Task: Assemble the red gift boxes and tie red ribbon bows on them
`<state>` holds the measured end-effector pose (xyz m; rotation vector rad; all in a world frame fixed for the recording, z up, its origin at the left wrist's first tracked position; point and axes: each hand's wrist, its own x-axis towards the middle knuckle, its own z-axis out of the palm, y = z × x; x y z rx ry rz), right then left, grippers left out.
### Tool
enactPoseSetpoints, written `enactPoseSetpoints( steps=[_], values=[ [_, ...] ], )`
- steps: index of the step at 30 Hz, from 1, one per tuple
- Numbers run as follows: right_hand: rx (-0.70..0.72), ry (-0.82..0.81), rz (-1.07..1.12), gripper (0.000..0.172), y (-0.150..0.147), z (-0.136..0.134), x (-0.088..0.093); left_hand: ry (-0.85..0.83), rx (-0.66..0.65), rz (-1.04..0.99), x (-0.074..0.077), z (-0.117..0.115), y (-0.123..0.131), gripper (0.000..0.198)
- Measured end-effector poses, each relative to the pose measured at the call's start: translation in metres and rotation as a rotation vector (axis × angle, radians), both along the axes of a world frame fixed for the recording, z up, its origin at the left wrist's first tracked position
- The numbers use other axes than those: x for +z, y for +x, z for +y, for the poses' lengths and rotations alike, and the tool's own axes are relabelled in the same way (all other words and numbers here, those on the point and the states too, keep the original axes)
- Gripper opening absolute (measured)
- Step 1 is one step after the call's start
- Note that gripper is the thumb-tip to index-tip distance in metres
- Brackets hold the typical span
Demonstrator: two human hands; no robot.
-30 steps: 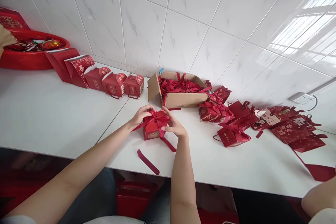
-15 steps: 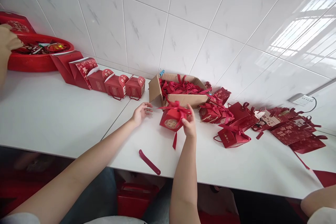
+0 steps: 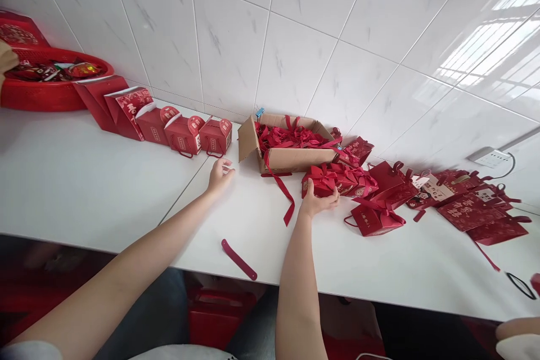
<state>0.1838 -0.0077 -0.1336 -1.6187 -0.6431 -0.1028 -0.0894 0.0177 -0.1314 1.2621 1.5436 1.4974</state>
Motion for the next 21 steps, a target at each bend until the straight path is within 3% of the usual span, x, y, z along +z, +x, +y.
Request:
enactPoseSetpoints(
  steps=[3,5,8,12,14,18,21],
  values=[
    [-0.052,0.003,-0.135,0.077,-0.007,0.000,0.003,0.008,0.016,0.080,-0.003,0.002,0.000,0.024],
    [-0.015,0.032,-0.289,0.057,-0.017,-0.001,0.006,0.012,0.027,0.123,-0.005,0.004,0.001,0.025],
    [0.314,0.013,-0.450,0.028,-0.046,-0.003,0.004,0.020,0.074,0.185,-0.007,0.009,-0.001,0.029],
    [0.758,-0.357,-0.452,0.018,-0.084,-0.004,-0.009,0.013,0.247,0.261,-0.004,0.016,-0.009,0.042],
    [0.860,-0.462,-0.451,0.011,-0.091,-0.004,-0.015,0.006,0.330,0.278,-0.002,0.019,-0.012,0.053],
    [0.909,-0.496,-0.427,0.017,-0.088,-0.002,-0.018,-0.159,0.375,0.452,0.003,0.029,-0.013,0.070],
    [0.900,-0.494,-0.384,0.029,-0.084,0.000,-0.017,-0.269,0.319,0.574,0.005,0.036,-0.010,0.062]
  ],
)
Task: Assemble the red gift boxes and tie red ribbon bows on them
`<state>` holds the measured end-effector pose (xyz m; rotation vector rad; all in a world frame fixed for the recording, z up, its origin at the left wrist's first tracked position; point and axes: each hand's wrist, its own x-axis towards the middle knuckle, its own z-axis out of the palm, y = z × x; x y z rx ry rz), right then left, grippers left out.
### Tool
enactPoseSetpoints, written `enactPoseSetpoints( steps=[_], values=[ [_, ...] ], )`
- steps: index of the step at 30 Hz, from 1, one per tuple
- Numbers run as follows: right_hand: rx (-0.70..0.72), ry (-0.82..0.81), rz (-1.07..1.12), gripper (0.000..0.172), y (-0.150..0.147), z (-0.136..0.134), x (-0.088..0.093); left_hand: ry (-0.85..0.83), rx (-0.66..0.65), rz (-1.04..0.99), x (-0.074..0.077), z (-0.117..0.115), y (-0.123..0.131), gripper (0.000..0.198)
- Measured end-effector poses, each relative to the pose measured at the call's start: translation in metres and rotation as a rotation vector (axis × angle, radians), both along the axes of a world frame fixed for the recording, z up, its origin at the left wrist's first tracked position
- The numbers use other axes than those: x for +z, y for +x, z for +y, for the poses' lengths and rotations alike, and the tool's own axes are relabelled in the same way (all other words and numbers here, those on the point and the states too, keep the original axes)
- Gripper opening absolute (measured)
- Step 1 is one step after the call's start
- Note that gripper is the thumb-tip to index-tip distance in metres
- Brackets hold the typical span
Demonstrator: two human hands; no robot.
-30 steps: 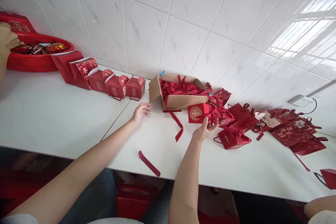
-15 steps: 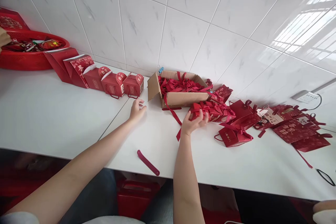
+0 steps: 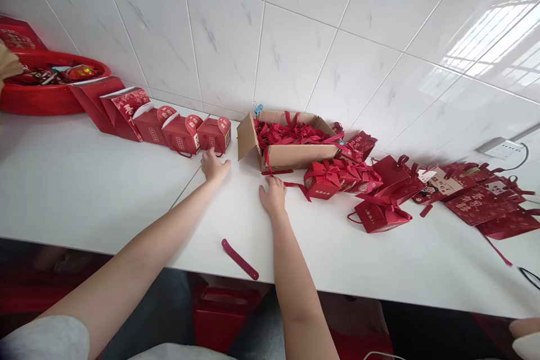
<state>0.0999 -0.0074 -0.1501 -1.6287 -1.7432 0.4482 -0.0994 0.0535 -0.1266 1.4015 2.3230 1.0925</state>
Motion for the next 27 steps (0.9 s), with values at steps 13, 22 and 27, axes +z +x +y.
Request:
enactPoseSetpoints(
  steps=[13,22,27],
  values=[
    [-0.053,0.019,0.254,0.034,0.006,0.002,0.000,-0.040,-0.438,0.324,-0.008,-0.055,0.012,0.035],
    [0.012,-0.009,0.431,0.031,0.005,-0.009,0.011,0.112,-0.640,0.253,-0.008,-0.150,-0.009,0.011],
    [0.126,-0.056,0.524,0.033,0.000,-0.020,0.021,0.271,-0.572,-0.086,-0.008,-0.172,-0.023,0.018]
  ],
)
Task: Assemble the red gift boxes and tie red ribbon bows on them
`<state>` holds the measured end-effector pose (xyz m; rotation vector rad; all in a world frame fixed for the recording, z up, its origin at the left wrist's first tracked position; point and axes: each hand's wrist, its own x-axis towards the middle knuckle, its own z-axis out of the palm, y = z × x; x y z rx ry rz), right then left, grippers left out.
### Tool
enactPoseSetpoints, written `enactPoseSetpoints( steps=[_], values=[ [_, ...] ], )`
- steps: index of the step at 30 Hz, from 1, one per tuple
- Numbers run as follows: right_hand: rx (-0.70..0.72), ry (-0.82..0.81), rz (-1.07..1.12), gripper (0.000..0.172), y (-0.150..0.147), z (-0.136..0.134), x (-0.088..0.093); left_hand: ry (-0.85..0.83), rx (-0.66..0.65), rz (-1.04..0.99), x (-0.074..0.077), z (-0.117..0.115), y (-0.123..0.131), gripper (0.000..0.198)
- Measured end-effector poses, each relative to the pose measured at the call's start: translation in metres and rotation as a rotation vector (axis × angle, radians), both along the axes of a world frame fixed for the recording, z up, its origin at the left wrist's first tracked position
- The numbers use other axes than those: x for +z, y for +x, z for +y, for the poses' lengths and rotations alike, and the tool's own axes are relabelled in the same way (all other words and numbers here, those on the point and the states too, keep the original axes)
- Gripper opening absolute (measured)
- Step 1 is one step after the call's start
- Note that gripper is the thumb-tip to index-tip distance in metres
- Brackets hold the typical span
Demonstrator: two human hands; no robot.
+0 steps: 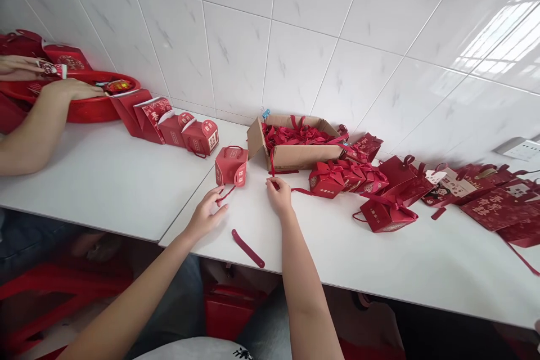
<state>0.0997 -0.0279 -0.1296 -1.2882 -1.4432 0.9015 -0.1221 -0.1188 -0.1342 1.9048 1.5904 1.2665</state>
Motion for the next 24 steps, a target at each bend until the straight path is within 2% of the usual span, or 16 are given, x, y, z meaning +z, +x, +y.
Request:
enactPoseSetpoints(
  steps=[2,5,10,14,19,22,24],
  values=[
    [0.047,0.005,0.025,0.033,-0.003,-0.006,0.005,-0.010,0.018,-0.113,0.002,-0.002,-0.001,0.023],
    [0.098,0.039,0.033,0.031,-0.005,-0.025,0.018,-0.021,-0.010,-0.139,0.005,-0.002,0.000,0.023],
    [0.098,0.145,-0.016,0.023,0.008,-0.082,0.045,0.050,-0.042,-0.162,0.008,-0.004,-0.001,0.020],
    [0.094,0.133,0.009,0.020,0.034,-0.134,0.054,0.134,-0.085,-0.168,0.011,-0.008,-0.002,0.015],
    [0.152,0.128,0.045,0.018,0.077,-0.196,0.052,0.300,-0.178,-0.248,0.014,-0.011,-0.002,0.006],
    [0.204,0.207,0.219,0.025,0.097,-0.233,0.054,0.366,-0.191,-0.233,0.013,-0.012,-0.003,0.006],
    [0.182,0.325,0.287,0.018,0.106,-0.253,0.061,0.380,-0.182,-0.213,0.012,-0.011,-0.003,0.008]
  ],
)
